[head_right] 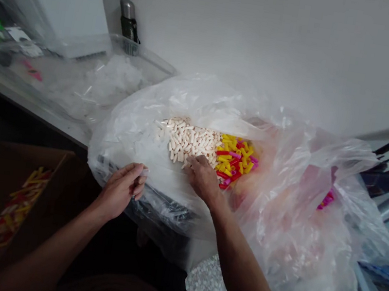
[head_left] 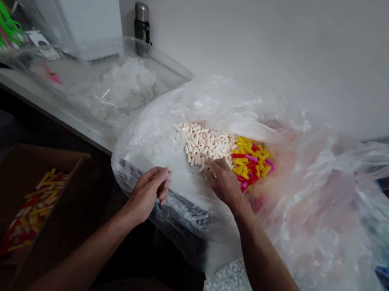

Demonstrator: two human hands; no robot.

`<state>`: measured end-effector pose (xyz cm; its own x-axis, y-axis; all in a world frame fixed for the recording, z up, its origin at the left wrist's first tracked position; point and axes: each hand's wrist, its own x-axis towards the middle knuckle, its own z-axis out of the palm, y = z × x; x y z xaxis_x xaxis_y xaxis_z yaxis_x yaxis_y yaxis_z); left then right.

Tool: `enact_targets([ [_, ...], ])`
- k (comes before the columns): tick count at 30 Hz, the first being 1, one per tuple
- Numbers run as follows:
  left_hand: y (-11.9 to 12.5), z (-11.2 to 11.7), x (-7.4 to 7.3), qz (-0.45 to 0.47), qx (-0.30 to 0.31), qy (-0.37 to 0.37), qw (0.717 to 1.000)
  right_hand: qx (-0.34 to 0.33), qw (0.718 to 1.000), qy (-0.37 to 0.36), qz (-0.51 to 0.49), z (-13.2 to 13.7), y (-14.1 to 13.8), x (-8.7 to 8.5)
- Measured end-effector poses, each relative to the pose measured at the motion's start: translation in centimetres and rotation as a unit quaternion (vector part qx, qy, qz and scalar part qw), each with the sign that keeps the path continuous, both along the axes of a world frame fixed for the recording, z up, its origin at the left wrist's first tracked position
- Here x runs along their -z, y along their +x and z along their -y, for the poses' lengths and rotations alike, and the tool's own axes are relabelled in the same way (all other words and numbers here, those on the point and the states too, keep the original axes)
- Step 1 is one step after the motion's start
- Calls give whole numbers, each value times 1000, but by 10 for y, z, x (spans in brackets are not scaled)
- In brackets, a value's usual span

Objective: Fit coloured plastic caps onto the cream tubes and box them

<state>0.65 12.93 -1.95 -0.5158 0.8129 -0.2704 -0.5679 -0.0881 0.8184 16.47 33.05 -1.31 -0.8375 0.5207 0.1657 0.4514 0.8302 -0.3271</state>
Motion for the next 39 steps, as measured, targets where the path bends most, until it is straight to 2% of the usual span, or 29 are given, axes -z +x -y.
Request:
enact_targets([
  [3, -1, 1, -7, 89, 12, 13, 996, -32, 997, 25, 61, -10, -11, 10],
  [6, -5, 3, -11, 131, 19, 18, 991, -34, 998, 29, 35, -5, -13, 12],
  [10, -8, 4, -9, 157, 25, 16, 987, -25, 994, -78, -76, 22, -9, -8],
  [12, -6, 2, -7, 146, 28, 15, 989, -58, 984, -123, -114, 38, -9, -24],
  [15, 1, -2, -5, 117, 38, 11, 992, -120, 978, -127, -116, 56, -13, -40],
  [18, 7, -6, -5, 94, 48, 0, 994, -148, 977, -120, -95, 68, -17, -43],
  [22, 9, -6, -4, 93, 61, -1, 994, -174, 968, -153, -97, 71, -14, -38],
  [24, 8, -5, -3, 104, 57, 1, 993, -147, 972, -151, -108, 58, -7, -37],
  [27, 4, -2, -1, 116, 52, 5, 992, -27, 993, -62, -92, 14, 10, -38],
  [29, 2, -2, -1, 115, 52, 8, 992, 82, 996, 26, -8, -23, 21, -39],
  [31, 4, -2, -1, 111, 49, 9, 993, 155, 976, 90, 121, -53, 27, -40],
  [34, 8, -4, -4, 107, 48, 6, 993, 181, 948, 124, 230, -80, 28, -36],
  [37, 10, -4, -7, 105, 51, 4, 993, 175, 941, 138, 256, -86, 25, -29],
  [39, 9, -2, -8, 104, 50, 3, 993, 161, 945, 145, 243, -83, 23, -27],
])
